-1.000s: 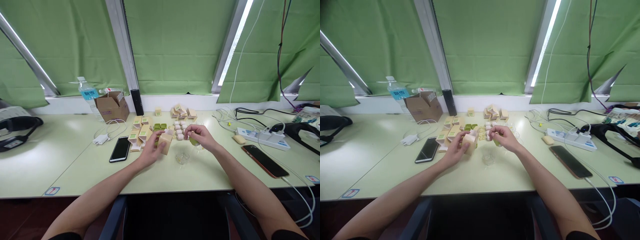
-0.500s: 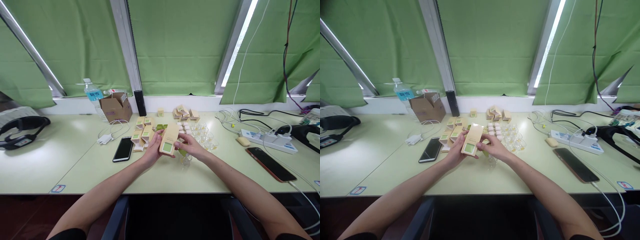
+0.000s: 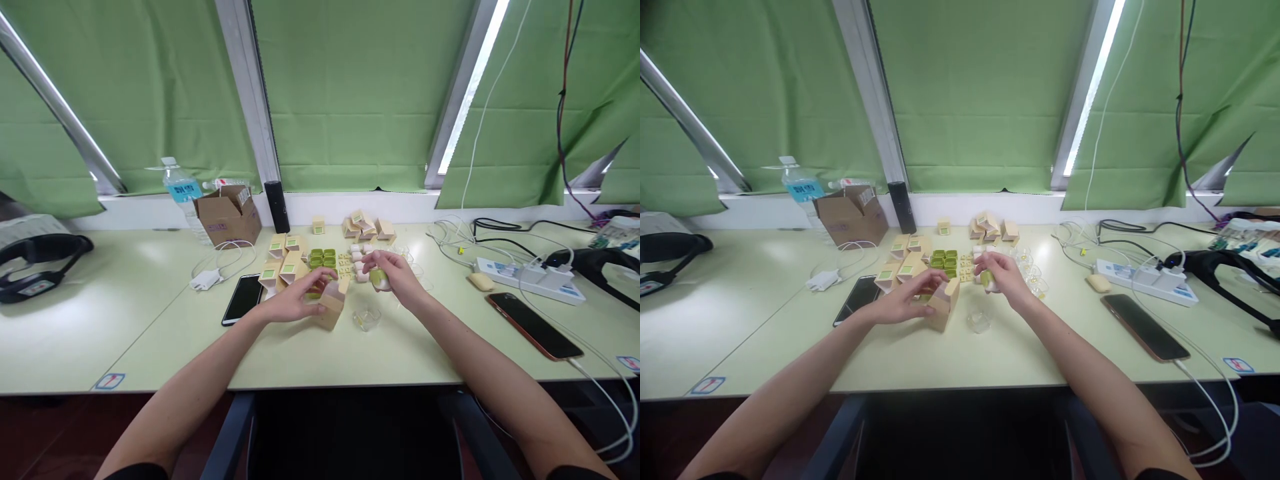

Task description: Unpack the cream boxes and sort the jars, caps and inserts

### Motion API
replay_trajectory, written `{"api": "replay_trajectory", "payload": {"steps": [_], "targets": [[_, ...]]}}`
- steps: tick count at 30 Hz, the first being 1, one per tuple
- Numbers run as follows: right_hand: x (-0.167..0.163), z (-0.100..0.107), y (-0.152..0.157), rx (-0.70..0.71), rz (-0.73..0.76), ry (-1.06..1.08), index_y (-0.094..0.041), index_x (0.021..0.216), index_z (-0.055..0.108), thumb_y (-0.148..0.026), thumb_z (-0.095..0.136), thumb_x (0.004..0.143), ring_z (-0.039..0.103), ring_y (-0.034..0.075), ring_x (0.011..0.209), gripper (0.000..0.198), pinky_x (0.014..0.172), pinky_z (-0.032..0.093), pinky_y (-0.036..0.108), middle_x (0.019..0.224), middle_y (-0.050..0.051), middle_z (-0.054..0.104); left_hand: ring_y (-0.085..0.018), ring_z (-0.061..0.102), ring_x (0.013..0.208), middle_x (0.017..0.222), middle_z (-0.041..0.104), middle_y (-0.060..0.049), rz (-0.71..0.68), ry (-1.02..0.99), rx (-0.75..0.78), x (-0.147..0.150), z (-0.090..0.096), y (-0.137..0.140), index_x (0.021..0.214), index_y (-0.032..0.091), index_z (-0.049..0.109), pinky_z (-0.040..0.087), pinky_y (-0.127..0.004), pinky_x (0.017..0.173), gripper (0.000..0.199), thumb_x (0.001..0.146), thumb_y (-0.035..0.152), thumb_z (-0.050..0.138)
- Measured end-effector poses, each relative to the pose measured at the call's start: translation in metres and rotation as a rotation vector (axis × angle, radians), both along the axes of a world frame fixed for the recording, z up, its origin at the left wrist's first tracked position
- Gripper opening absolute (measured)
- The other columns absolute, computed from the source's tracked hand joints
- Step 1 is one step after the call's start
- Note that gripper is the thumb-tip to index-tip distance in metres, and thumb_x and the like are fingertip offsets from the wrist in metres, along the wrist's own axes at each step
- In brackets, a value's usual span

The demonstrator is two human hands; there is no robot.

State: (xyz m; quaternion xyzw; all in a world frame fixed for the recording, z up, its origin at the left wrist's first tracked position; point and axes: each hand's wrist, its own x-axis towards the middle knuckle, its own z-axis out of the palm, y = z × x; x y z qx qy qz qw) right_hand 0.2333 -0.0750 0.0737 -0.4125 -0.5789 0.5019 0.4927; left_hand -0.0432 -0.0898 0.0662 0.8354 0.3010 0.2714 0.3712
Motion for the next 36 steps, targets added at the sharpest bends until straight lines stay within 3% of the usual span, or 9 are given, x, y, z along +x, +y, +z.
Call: {"api": "replay_trajectory", "payload": {"steps": [4, 8, 13, 16, 22, 26, 31, 34, 36], "targets": [[0.003, -0.004, 0.007, -0.138, 0.042, 0.173, -0.02, 0.082, 0.064, -0.076, 0.064, 0.084, 0.056, 0.014, 0.059, 0.056, 0.045, 0.04, 0.026, 0.08, 0.005, 0.067, -0.028, 0.063, 0.12, 0.128, 0.063, -0.009, -0.077, 0.131, 0.057, -0.002, 0.002, -0.005, 0.147, 0.029, 0.046, 0.054, -0.046, 0.102, 0.07, 0.082, 0.024, 0.072], [0.001, -0.01, 0.008, -0.213, 0.244, 0.27, -0.024, 0.099, 0.061, -0.061, 0.065, 0.087, 0.061, 0.019, 0.066, 0.039, 0.051, 0.043, 0.03, 0.085, 0.005, 0.066, -0.031, 0.061, 0.126, 0.132, 0.063, -0.011, -0.123, 0.153, 0.088, -0.006, 0.008, -0.006, 0.154, 0.031, 0.04, 0.055, -0.045, 0.1, 0.082, 0.081, 0.029, 0.077], [-0.005, -0.006, 0.003, -0.137, 0.39, 0.352, -0.031, 0.113, 0.05, -0.03, 0.084, 0.07, 0.068, 0.02, 0.077, 0.055, 0.068, 0.052, 0.036, 0.096, -0.001, 0.069, -0.027, 0.058, 0.13, 0.139, 0.059, -0.014, -0.008, -0.088, 0.109, -0.003, 0.012, 0.003, 0.152, 0.03, 0.043, 0.053, -0.045, 0.104, 0.054, 0.1, 0.04, 0.057], [-0.009, 0.001, 0.001, -0.102, 0.426, 0.337, -0.03, 0.114, 0.046, -0.038, 0.087, 0.073, 0.072, 0.021, 0.078, 0.059, 0.073, 0.057, 0.04, 0.096, -0.001, 0.071, -0.024, 0.061, 0.12, 0.135, 0.058, -0.014, 0.138, -0.205, 0.233, 0.008, 0.011, 0.009, 0.146, 0.028, 0.051, 0.052, -0.042, 0.103, 0.045, 0.102, 0.038, 0.055], [-0.021, 0.012, 0.012, -0.103, 0.338, 0.253, -0.026, 0.113, 0.045, -0.05, 0.084, 0.081, 0.075, 0.02, 0.072, 0.055, 0.066, 0.062, 0.034, 0.086, 0.001, 0.074, -0.025, 0.058, 0.124, 0.143, 0.055, -0.012, 0.064, -0.083, 0.349, 0.034, 0.024, 0.015, 0.151, 0.032, 0.048, 0.055, -0.037, 0.095, 0.057, 0.096, 0.03, 0.064], [-0.029, 0.018, 0.029, -0.071, 0.286, 0.196, -0.025, 0.107, 0.047, -0.058, 0.077, 0.084, 0.073, 0.019, 0.067, 0.05, 0.063, 0.063, 0.034, 0.081, 0.0, 0.073, -0.023, 0.063, 0.111, 0.131, 0.065, -0.009, 0.204, -0.14, 0.338, 0.049, 0.032, 0.03, 0.139, 0.027, 0.061, 0.056, -0.032, 0.085, 0.046, 0.093, 0.023, 0.063], [-0.024, 0.03, 0.047, 0.267, 0.076, -0.071, -0.024, 0.107, 0.055, -0.054, 0.077, 0.084, 0.071, 0.017, 0.071, 0.043, 0.067, 0.063, 0.036, 0.1, 0.003, 0.069, -0.018, 0.068, 0.082, 0.106, 0.073, -0.008, 0.429, -0.279, 0.116, 0.061, 0.036, 0.05, 0.129, 0.018, 0.067, 0.059, -0.029, 0.069, 0.04, 0.091, 0.03, 0.067], [-0.019, 0.034, 0.05, 0.574, -0.019, -0.313, -0.024, 0.112, 0.066, -0.038, 0.078, 0.084, 0.067, 0.016, 0.076, 0.033, 0.071, 0.062, 0.037, 0.121, 0.007, 0.064, -0.016, 0.071, 0.073, 0.105, 0.073, -0.009, 0.446, -0.313, 0.008, 0.066, 0.038, 0.055, 0.127, 0.016, 0.067, 0.062, -0.03, 0.066, 0.044, 0.087, 0.033, 0.074], [-0.018, 0.034, 0.051, 0.736, -0.066, -0.468, -0.024, 0.11, 0.072, -0.028, 0.074, 0.086, 0.064, 0.016, 0.073, 0.024, 0.073, 0.06, 0.038, 0.118, 0.008, 0.065, -0.017, 0.073, 0.072, 0.107, 0.072, -0.009, 0.445, -0.313, -0.001, 0.067, 0.038, 0.056, 0.124, 0.016, 0.069, 0.064, -0.031, 0.069, 0.044, 0.084, 0.033, 0.078]]}}
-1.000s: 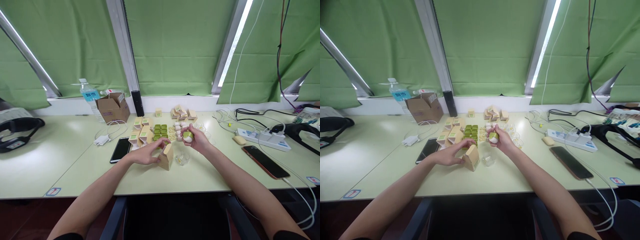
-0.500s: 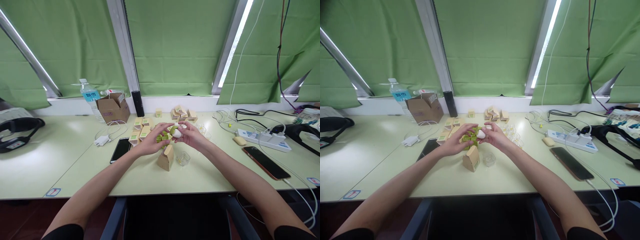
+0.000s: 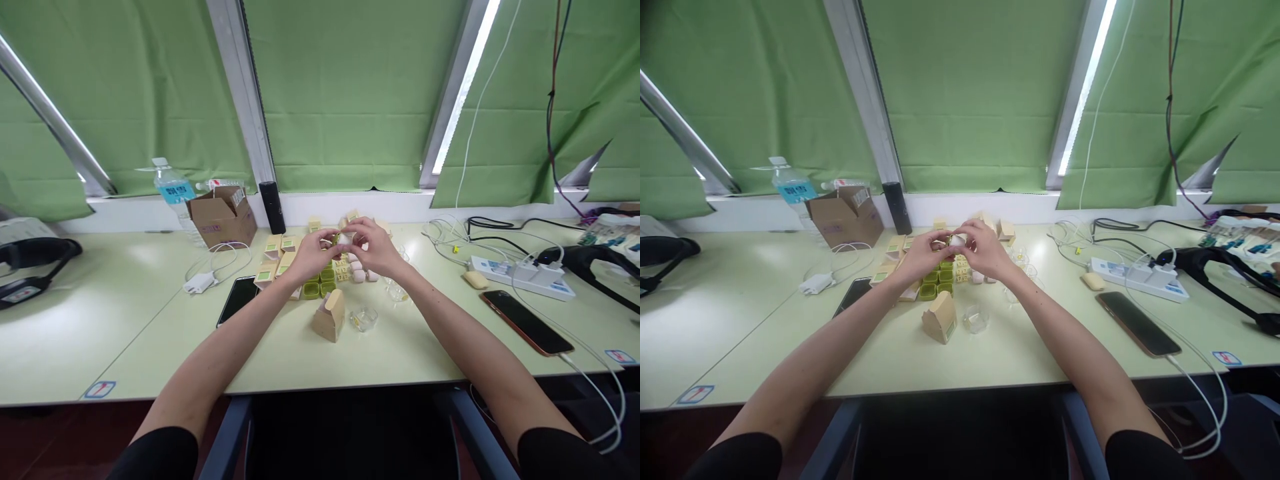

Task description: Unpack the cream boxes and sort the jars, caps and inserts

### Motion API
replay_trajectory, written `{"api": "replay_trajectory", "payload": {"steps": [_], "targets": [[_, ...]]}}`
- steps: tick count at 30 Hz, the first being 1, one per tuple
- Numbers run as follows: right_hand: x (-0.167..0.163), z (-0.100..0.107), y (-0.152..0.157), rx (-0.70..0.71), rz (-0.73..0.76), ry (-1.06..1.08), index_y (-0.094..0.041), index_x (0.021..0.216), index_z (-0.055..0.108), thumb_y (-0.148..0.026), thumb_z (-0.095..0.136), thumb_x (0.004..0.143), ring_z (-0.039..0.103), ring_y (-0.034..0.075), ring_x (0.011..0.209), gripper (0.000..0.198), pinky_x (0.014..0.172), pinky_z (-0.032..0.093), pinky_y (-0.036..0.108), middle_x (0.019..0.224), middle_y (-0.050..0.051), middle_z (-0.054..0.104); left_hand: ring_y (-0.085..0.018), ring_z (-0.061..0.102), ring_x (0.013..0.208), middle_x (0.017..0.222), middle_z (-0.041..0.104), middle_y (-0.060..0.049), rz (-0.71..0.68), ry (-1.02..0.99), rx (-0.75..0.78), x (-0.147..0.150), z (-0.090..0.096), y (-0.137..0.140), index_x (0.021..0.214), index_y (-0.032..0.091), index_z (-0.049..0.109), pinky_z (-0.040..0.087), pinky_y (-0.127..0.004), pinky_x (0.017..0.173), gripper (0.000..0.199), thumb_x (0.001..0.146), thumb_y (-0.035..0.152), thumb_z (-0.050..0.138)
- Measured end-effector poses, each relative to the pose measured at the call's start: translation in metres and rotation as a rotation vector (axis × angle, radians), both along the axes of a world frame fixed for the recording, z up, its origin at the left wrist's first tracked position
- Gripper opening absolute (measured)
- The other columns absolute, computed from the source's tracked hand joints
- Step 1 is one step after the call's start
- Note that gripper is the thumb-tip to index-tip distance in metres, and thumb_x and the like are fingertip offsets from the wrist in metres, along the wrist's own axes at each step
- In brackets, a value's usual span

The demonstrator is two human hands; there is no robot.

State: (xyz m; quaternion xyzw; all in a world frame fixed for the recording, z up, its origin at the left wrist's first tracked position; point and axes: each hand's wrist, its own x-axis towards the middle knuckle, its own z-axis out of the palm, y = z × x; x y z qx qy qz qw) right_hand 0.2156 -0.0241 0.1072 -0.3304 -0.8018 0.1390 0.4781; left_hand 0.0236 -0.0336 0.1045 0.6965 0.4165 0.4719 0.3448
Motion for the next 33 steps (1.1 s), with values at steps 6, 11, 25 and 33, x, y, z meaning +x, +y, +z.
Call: {"api": "replay_trajectory", "payload": {"steps": [6, 11, 25, 33], "targets": [[-0.001, -0.005, 0.002, 0.113, -0.004, -0.178, -0.023, 0.109, 0.076, -0.016, 0.071, 0.087, 0.061, 0.015, 0.067, 0.024, 0.068, 0.056, 0.036, 0.104, 0.007, 0.068, -0.021, 0.077, 0.076, 0.104, 0.075, -0.01, -0.135, -0.042, -0.034, -0.005, -0.004, -0.002, 0.116, 0.013, 0.073, 0.066, -0.037, 0.079, 0.038, 0.087, 0.037, 0.075], [-0.002, -0.01, -0.001, 0.169, -0.032, -0.265, -0.019, 0.116, 0.071, -0.015, 0.065, 0.091, 0.064, 0.02, 0.079, 0.027, 0.075, 0.056, 0.038, 0.11, 0.01, 0.067, -0.019, 0.077, 0.073, 0.102, 0.077, -0.01, -0.087, -0.056, -0.026, -0.004, -0.008, -0.001, 0.118, 0.012, 0.072, 0.066, -0.034, 0.075, 0.035, 0.09, 0.032, 0.069], [-0.005, -0.029, -0.005, 0.189, -0.128, -0.313, -0.021, 0.117, 0.064, -0.018, 0.056, 0.097, 0.064, 0.025, 0.095, 0.022, 0.074, 0.055, 0.038, 0.116, 0.011, 0.064, -0.017, 0.073, 0.077, 0.089, 0.079, -0.004, 0.046, 0.205, 0.224, 0.001, -0.015, -0.005, 0.106, 0.017, 0.078, 0.058, -0.024, 0.071, 0.029, 0.092, 0.024, 0.053], [-0.022, -0.032, -0.016, 0.192, -0.307, -0.399, -0.018, 0.111, 0.06, -0.023, 0.047, 0.101, 0.063, 0.026, 0.088, 0.018, 0.066, 0.051, 0.036, 0.118, 0.016, 0.063, -0.016, 0.067, 0.069, 0.064, 0.068, 0.0, 0.126, 0.228, 0.176, 0.005, -0.021, -0.002, 0.077, 0.014, 0.075, 0.053, -0.022, 0.065, 0.032, 0.09, 0.024, 0.047]]}}
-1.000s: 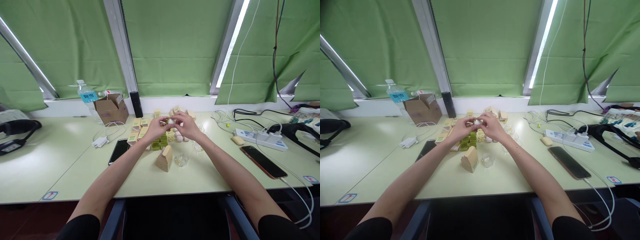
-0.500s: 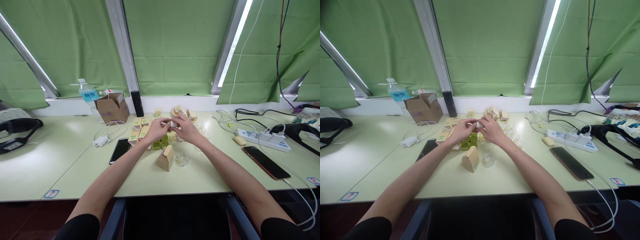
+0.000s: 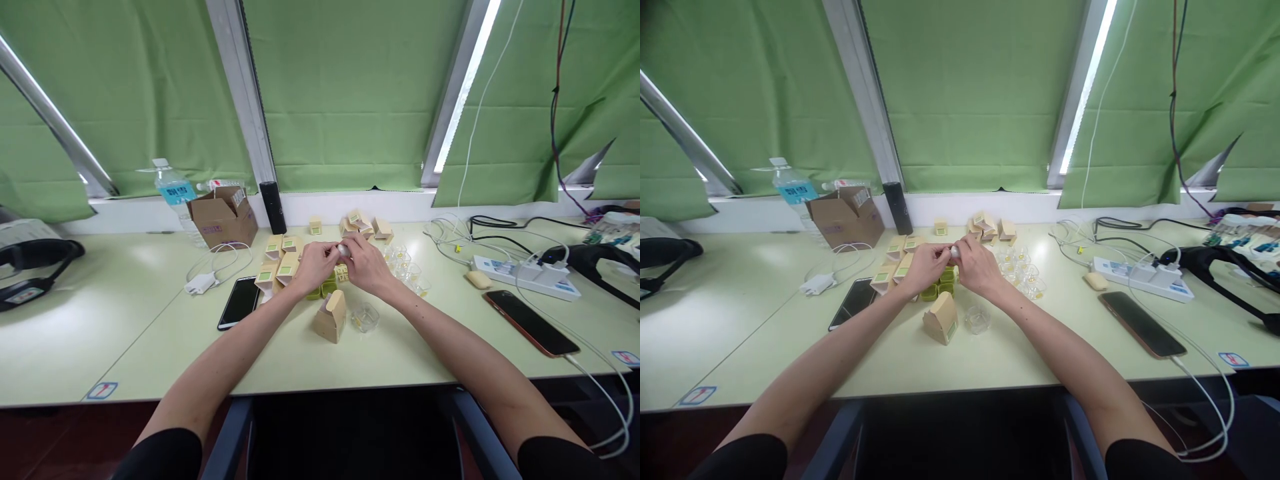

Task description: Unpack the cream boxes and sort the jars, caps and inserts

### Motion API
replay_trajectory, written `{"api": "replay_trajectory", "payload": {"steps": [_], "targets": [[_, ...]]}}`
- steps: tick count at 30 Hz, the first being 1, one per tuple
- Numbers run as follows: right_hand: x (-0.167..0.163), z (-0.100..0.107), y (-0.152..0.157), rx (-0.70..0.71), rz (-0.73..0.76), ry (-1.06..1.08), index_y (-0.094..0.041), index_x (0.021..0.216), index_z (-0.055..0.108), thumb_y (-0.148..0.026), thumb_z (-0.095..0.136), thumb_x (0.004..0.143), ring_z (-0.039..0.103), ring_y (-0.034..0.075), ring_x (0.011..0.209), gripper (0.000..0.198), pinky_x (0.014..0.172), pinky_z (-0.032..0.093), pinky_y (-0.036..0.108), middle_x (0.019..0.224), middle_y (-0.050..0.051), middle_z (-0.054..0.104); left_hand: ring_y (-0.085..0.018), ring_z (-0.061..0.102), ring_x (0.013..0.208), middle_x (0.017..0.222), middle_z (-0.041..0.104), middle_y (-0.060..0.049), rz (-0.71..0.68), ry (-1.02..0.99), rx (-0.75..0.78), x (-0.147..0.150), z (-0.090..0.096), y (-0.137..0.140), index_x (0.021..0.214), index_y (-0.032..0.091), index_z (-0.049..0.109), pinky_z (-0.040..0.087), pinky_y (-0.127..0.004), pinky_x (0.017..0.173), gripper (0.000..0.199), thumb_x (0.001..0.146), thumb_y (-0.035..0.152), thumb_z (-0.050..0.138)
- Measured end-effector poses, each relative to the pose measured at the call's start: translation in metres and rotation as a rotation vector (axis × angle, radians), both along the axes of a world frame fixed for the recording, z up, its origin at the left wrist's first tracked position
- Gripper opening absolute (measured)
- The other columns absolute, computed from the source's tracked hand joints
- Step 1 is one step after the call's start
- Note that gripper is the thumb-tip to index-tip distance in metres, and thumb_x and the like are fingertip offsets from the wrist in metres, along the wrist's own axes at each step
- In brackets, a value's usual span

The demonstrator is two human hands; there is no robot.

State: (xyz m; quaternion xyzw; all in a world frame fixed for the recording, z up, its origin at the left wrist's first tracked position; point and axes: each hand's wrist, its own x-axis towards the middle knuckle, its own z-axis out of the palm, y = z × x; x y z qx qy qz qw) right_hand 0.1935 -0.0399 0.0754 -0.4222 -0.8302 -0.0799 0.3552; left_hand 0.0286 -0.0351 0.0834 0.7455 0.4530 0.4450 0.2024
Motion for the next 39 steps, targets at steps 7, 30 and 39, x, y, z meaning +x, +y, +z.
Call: {"api": "replay_trajectory", "payload": {"steps": [7, 30, 39], "targets": [[0.007, -0.003, 0.004, -0.041, 0.123, 0.182, -0.019, 0.118, 0.059, -0.022, 0.051, 0.098, 0.063, 0.028, 0.097, 0.021, 0.078, 0.056, 0.041, 0.12, 0.015, 0.061, -0.022, 0.071, 0.092, 0.111, 0.076, -0.009, -0.11, -0.045, -0.037, -0.011, 0.005, 0.002, 0.115, 0.019, 0.075, 0.061, -0.032, 0.079, 0.035, 0.086, 0.035, 0.065], [-0.001, -0.011, -0.024, -0.194, 0.176, 0.391, -0.024, 0.108, 0.062, -0.028, 0.059, 0.095, 0.063, 0.02, 0.083, 0.014, 0.074, 0.053, 0.035, 0.108, 0.006, 0.068, -0.027, 0.072, 0.105, 0.111, 0.077, -0.006, -0.116, 0.025, -0.02, -0.024, -0.01, -0.023, 0.115, 0.02, 0.07, 0.058, -0.041, 0.096, 0.035, 0.082, 0.03, 0.071], [0.058, 0.03, -0.019, -0.024, 0.084, 0.552, -0.025, 0.113, 0.065, -0.041, 0.067, 0.092, 0.064, 0.023, 0.091, 0.026, 0.082, 0.054, 0.04, 0.108, 0.007, 0.07, -0.028, 0.073, 0.106, 0.117, 0.076, -0.012, -0.002, -0.115, -0.127, -0.046, -0.024, 0.002, 0.114, 0.017, 0.07, 0.058, -0.046, 0.098, 0.039, 0.078, 0.029, 0.076]]}}
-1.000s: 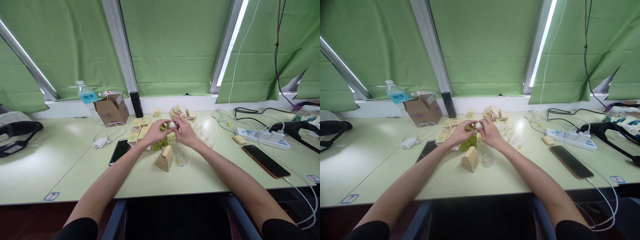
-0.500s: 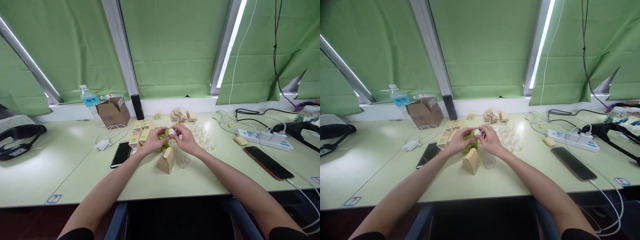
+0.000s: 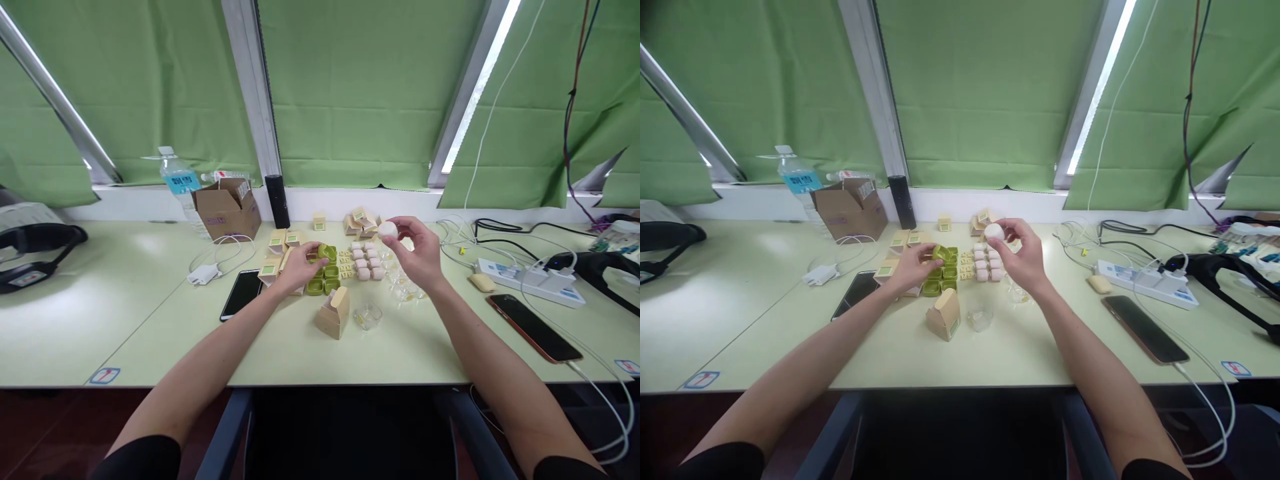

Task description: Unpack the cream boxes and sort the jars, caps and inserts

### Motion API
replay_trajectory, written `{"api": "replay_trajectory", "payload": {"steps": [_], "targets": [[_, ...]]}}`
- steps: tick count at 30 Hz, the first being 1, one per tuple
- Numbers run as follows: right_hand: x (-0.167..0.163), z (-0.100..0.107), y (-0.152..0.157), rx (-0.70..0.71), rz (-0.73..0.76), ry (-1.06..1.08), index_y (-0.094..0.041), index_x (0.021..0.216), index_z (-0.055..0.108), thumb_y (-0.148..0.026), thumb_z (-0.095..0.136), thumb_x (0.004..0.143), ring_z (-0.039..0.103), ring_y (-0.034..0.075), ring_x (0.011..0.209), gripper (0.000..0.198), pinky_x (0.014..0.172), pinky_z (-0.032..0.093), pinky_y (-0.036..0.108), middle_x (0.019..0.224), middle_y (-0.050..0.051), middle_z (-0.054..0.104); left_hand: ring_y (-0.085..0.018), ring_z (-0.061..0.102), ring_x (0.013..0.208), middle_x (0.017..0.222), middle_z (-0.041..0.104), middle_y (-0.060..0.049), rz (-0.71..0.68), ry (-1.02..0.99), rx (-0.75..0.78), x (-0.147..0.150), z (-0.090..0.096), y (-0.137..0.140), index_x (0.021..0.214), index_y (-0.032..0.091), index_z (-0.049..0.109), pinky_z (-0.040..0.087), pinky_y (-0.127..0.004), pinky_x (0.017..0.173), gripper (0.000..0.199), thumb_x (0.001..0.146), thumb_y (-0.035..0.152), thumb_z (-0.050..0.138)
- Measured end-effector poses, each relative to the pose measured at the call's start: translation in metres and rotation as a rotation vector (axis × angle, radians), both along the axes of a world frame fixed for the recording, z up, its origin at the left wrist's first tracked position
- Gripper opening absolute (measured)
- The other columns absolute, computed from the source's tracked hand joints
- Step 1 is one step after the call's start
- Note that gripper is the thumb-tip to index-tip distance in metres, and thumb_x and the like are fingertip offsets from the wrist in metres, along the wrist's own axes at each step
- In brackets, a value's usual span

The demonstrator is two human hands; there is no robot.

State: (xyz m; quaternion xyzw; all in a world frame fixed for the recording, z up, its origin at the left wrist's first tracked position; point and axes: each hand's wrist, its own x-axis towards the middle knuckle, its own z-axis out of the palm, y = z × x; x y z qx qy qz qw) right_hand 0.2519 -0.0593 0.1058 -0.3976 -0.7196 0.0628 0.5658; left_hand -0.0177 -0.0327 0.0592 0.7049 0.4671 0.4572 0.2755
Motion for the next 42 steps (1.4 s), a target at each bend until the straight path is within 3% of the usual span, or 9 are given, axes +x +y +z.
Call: {"api": "replay_trajectory", "payload": {"steps": [4, 7, 14, 33, 36, 39, 42], "targets": [[0.025, -0.009, 0.003, -0.173, 0.033, -0.478, -0.024, 0.101, 0.072, -0.03, 0.073, 0.084, 0.067, 0.026, 0.096, 0.018, 0.088, 0.05, 0.042, 0.104, 0.005, 0.075, -0.026, 0.072, 0.107, 0.122, 0.074, -0.012, -0.012, -0.081, 0.038, -0.001, -0.002, 0.004, 0.119, 0.017, 0.067, 0.058, -0.046, 0.101, 0.045, 0.076, 0.027, 0.077], [0.027, -0.027, 0.002, -0.26, -0.042, -0.823, -0.024, 0.097, 0.075, -0.022, 0.075, 0.08, 0.066, 0.029, 0.102, 0.017, 0.091, 0.045, 0.044, 0.101, 0.006, 0.076, -0.025, 0.071, 0.109, 0.126, 0.072, -0.012, -0.008, -0.081, 0.041, 0.002, -0.001, 0.0, 0.12, 0.017, 0.067, 0.057, -0.045, 0.103, 0.045, 0.078, 0.028, 0.077], [0.02, -0.042, -0.003, -0.249, -0.1, -1.063, -0.023, 0.092, 0.075, -0.018, 0.074, 0.077, 0.064, 0.03, 0.102, 0.016, 0.087, 0.039, 0.042, 0.094, 0.008, 0.077, -0.026, 0.071, 0.109, 0.129, 0.071, -0.012, 0.014, -0.08, 0.054, 0.0, -0.001, -0.003, 0.122, 0.018, 0.067, 0.057, -0.045, 0.103, 0.047, 0.08, 0.034, 0.077], [0.025, -0.04, -0.007, -0.304, -0.135, -1.078, -0.022, 0.103, 0.07, -0.021, 0.076, 0.077, 0.066, 0.03, 0.103, 0.028, 0.083, 0.04, 0.039, 0.104, 0.008, 0.077, -0.026, 0.069, 0.116, 0.129, 0.071, -0.012, -0.12, -0.176, 0.039, 0.004, 0.0, -0.008, 0.122, 0.018, 0.066, 0.052, -0.044, 0.109, 0.048, 0.078, 0.032, 0.078], [0.028, -0.035, -0.006, -0.269, -0.137, -0.981, -0.022, 0.101, 0.069, -0.027, 0.076, 0.081, 0.066, 0.03, 0.101, 0.022, 0.085, 0.042, 0.041, 0.104, 0.008, 0.076, -0.026, 0.069, 0.118, 0.128, 0.072, -0.012, -0.147, -0.211, 0.027, 0.004, -0.002, -0.007, 0.124, 0.017, 0.066, 0.052, -0.045, 0.11, 0.05, 0.077, 0.032, 0.079], [0.024, -0.029, -0.006, -0.159, -0.072, -0.754, -0.022, 0.103, 0.067, -0.031, 0.069, 0.088, 0.067, 0.03, 0.102, 0.017, 0.089, 0.047, 0.045, 0.109, 0.009, 0.075, -0.028, 0.067, 0.121, 0.128, 0.072, -0.013, -0.206, -0.292, 0.029, 0.007, -0.003, -0.007, 0.126, 0.017, 0.065, 0.051, -0.046, 0.11, 0.054, 0.076, 0.03, 0.081], [0.005, -0.021, -0.008, -0.029, 0.027, -0.532, -0.022, 0.117, 0.064, -0.029, 0.065, 0.091, 0.065, 0.032, 0.115, 0.027, 0.096, 0.051, 0.048, 0.124, 0.011, 0.071, -0.029, 0.066, 0.123, 0.13, 0.071, -0.013, -0.241, -0.362, 0.044, 0.01, -0.003, -0.012, 0.127, 0.018, 0.066, 0.051, -0.048, 0.111, 0.056, 0.075, 0.029, 0.083]]}}
